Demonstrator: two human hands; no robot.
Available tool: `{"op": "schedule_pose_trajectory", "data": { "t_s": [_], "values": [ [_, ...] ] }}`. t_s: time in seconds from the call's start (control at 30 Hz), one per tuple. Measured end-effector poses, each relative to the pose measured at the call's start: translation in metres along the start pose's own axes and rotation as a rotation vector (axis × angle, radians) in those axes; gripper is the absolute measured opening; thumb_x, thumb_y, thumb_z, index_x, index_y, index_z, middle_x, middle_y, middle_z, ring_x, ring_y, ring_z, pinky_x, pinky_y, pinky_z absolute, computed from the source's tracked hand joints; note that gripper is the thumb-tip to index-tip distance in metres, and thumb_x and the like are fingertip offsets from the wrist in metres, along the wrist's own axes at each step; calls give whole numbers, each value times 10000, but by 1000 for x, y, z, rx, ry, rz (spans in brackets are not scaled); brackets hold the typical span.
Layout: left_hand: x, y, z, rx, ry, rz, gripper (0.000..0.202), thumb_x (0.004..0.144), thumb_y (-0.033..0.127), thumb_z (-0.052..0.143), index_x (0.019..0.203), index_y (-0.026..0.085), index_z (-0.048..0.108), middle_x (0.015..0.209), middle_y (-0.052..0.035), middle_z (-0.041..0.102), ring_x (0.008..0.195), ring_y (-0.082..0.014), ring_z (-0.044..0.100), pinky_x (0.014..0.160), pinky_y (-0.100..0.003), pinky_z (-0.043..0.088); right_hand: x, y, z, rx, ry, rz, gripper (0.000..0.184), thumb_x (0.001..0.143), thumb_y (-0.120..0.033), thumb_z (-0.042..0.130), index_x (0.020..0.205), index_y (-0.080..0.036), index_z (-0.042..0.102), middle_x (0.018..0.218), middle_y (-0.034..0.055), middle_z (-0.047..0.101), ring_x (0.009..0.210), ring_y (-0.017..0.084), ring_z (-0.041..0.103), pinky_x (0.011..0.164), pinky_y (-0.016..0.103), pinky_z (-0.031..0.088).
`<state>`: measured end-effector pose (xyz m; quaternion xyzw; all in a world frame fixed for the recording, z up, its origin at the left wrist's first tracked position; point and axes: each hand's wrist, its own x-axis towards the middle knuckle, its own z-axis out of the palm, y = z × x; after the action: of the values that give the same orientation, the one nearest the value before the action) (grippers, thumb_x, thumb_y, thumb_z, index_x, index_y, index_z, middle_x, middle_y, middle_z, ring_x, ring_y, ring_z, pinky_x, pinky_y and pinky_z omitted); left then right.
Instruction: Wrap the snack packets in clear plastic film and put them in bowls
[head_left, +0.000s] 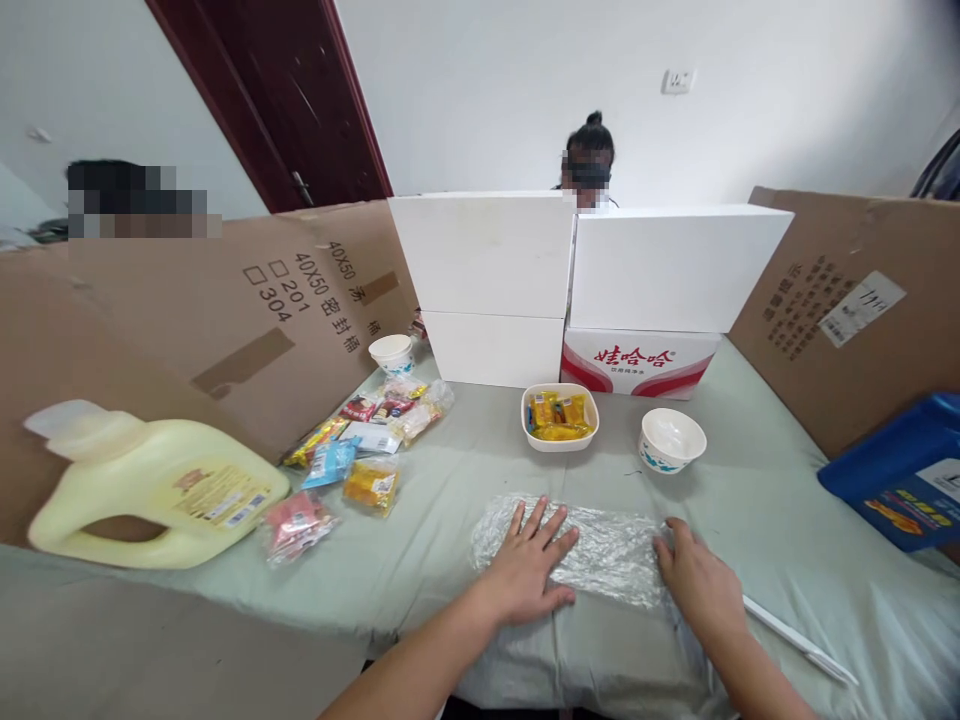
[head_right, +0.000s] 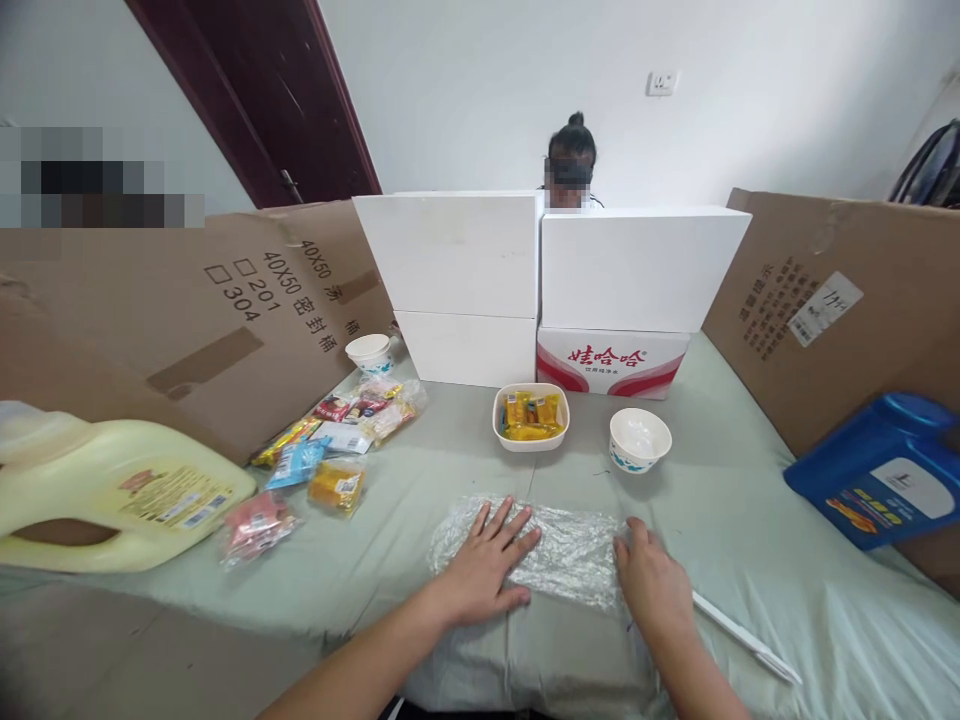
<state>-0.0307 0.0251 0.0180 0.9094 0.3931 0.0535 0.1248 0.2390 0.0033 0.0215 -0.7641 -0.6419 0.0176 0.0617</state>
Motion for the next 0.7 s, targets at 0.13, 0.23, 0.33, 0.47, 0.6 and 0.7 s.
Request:
{"op": "schedule_pose_trajectory", "data": {
  "t_s": [0.13, 0.23, 0.33, 0.47, 0.6, 0.7],
  "values": [
    [2, 2, 3, -25, -60, -42, 816, 836, 596, 563, 1503, 359, 158, 1600, -28, 85, 1451, -382, -24, 1121, -662, 31, -7, -26, -5, 15, 151, -349, 341, 949, -316, 393, 1171, -166, 604, 1148, 141, 648, 1069, 282, 593, 930, 418, 414],
    [-1, -2, 3, -10, -58, -67, 857, 804, 620, 589, 1502, 357, 168, 1601, -35, 89, 1454, -373, -12, 1130, -640, 36, -9, -49, 8, 63, 51, -587, 471, 925, -424, 445, 1344, -219, 507, 1388, 98, 517, 1308, 295, 414, 1075, 482, 285],
    [-19, -23, -3, 45, -53, -133, 900, 756, 636, 635, 1495, 344, 213, 1598, -64, 109, 1456, -364, 40, 1135, -619, 48, -10, -52, 25, 52, -56, -587, 657, 906, -557, 410, 1467, -223, 337, 1529, 78, 321, 1423, 325, 199, 1115, 565, 165],
    [-61, -60, -17, 109, 92, -222, 869, 750, 627, 640, 1473, 280, 304, 1570, -119, 212, 1437, -379, 144, 1125, -602, 133, -11, -37, 26, 104, -55, -539, 650, 905, -542, 423, 1462, -214, 347, 1531, 93, 312, 1430, 325, 178, 1120, 572, 159],
    [-95, -62, -22, 69, 434, -400, 463, 868, 483, 542, 1223, 187, 559, 1260, -135, 566, 1202, -309, 493, 998, -485, 401, -14, -15, 10, 330, 92, -461, 500, 938, -469, 392, 1313, -161, 510, 1350, 133, 535, 1301, 271, 417, 1075, 462, 320],
    [-103, -44, -12, -8, 600, -566, 258, 892, 427, 516, 936, 186, 597, 919, -80, 632, 900, -255, 597, 802, -422, 504, -24, 6, 6, 494, 168, -244, 457, 916, -499, 383, 1184, -175, 562, 1147, 125, 628, 1090, 257, 563, 967, 431, 426]
  ]
}}
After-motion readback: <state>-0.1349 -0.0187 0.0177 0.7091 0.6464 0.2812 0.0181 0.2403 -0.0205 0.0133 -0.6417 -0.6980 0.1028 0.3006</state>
